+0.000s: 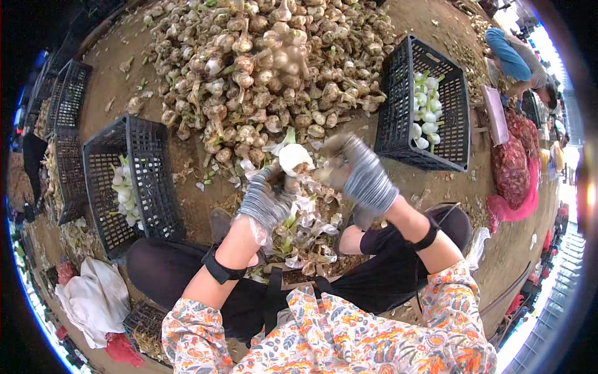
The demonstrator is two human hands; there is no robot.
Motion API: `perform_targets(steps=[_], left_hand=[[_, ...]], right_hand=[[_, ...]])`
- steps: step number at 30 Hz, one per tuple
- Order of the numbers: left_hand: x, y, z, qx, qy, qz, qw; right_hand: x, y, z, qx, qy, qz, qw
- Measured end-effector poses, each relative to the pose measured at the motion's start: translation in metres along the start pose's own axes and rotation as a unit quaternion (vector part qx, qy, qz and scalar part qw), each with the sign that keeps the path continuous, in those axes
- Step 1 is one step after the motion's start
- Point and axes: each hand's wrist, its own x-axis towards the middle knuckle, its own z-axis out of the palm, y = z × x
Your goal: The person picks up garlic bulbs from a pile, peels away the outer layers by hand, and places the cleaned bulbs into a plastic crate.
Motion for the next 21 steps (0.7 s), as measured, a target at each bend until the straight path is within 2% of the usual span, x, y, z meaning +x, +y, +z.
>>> perform_targets(steps=[1,2,3,4,6,7,8,10,11,12,13,14,15,16,17,18,20,21], left_hand=[[-0.003,-0.002,0.003,0.018,0.025,0.018,0.999],[-0.002,-0.003,0.0,0.017,0.027,0.018,0.999],[0.0,-0.005,-0.004,0.008,0.017,-0.008,1.0],[0.002,-0.006,-0.007,-0.001,0.006,-0.035,0.999],[0.001,-0.007,-0.004,0.011,0.026,-0.047,0.998],[-0.001,-0.009,-0.003,0.016,0.02,-0.053,0.998],[-0.005,-0.01,-0.001,0.02,0.014,-0.057,0.998],[-0.006,-0.009,-0.001,0.01,0.025,-0.046,0.999],[-0.002,-0.007,-0.006,0.012,0.009,-0.051,0.999],[0.001,-0.006,-0.009,0.014,-0.006,-0.055,0.998],[0.004,-0.009,-0.011,0.014,-0.007,-0.056,0.998],[0.008,-0.013,-0.012,0.025,0.04,-0.005,0.999],[0.008,-0.017,-0.012,0.037,0.088,0.045,0.994],[0.007,-0.022,-0.012,0.037,0.087,0.042,0.995],[0.004,-0.026,-0.01,0.096,0.068,0.026,0.993],[0.003,-0.029,-0.009,0.154,0.047,0.012,0.987],[0.005,-0.032,-0.019,0.188,0.021,-0.009,0.982],[0.001,-0.035,-0.016,0.204,0.016,0.004,0.979]], right_hand=[[0.001,0.0,0.006,-0.084,-0.001,-0.125,0.989],[0.0,0.0,0.009,-0.165,-0.001,-0.247,0.955],[-0.005,0.001,0.01,-0.217,-0.06,-0.247,0.943],[-0.005,0.005,0.009,-0.217,-0.059,-0.245,0.943],[-0.001,0.01,0.004,0.015,0.013,-0.217,0.976],[0.0,0.009,0.005,0.203,0.06,-0.005,0.977],[0.009,0.002,-0.003,0.293,0.135,0.114,0.939],[0.018,0.041,-0.012,0.291,0.127,0.255,0.914],[0.012,0.069,-0.009,0.078,0.014,0.213,0.974],[0.002,0.049,0.0,-0.233,0.039,0.051,0.97],[-0.003,0.045,0.011,-0.115,0.026,0.078,0.99],[-0.006,0.045,0.019,0.005,0.014,0.104,0.994],[-0.012,0.052,0.028,0.211,-0.034,0.18,0.96],[-0.018,0.057,0.033,0.407,-0.08,0.246,0.876],[-0.017,0.053,0.03,0.277,-0.153,0.173,0.933],[-0.017,0.06,0.037,0.454,-0.106,0.34,0.817],[-0.015,0.091,0.025,0.586,-0.128,0.4,0.693],[-0.015,0.105,0.022,0.644,0.019,0.442,0.624]])
